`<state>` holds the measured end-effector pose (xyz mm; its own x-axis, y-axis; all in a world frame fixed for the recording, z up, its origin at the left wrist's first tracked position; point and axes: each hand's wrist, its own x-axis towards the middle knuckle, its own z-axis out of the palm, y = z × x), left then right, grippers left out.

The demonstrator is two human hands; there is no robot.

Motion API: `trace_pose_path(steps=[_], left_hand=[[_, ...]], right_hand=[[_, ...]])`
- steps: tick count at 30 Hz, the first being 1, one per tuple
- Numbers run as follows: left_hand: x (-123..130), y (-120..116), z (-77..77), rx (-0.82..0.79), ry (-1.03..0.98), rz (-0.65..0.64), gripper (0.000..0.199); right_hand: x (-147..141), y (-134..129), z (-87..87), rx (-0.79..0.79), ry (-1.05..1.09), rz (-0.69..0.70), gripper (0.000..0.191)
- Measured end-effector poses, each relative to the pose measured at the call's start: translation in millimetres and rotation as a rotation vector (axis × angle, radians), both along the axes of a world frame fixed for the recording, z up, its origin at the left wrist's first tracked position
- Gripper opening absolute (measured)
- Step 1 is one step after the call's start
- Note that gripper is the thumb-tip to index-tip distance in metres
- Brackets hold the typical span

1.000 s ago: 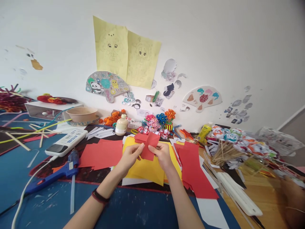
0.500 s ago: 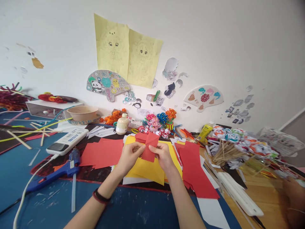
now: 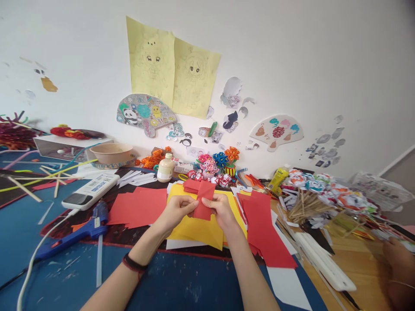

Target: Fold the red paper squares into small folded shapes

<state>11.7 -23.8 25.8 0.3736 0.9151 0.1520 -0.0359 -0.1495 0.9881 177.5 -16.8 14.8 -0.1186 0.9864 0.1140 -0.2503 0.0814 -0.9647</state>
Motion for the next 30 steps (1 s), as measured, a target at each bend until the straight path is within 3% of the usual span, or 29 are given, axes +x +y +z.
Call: trace_pose_path(steps=[3, 10, 20, 30], left_hand=[[1.2, 0.1, -2.8, 0.031, 0.055, 0.049, 0.033], [0.9, -2.1, -0.7, 0.278, 0.324, 0.203, 0.037], [-3.6, -1.3, 0.4, 0.033, 0.095, -0.097, 0.031], [0.0, 3.3, -11.7, 0.099, 0.15, 0.007, 0.03]], right_hand=[[2.8, 2.1, -0.1, 0.002, -0.047, -0.037, 0.024], [1.3, 2.2, -2.1, 0.065, -0.116, -0.093, 0.026], [7.6, 5.1, -1.6, 0.026, -0.07, -0.083, 0.026], [14.7, 7.0, -5.6, 0.029, -0.112, -0.06, 0.027]])
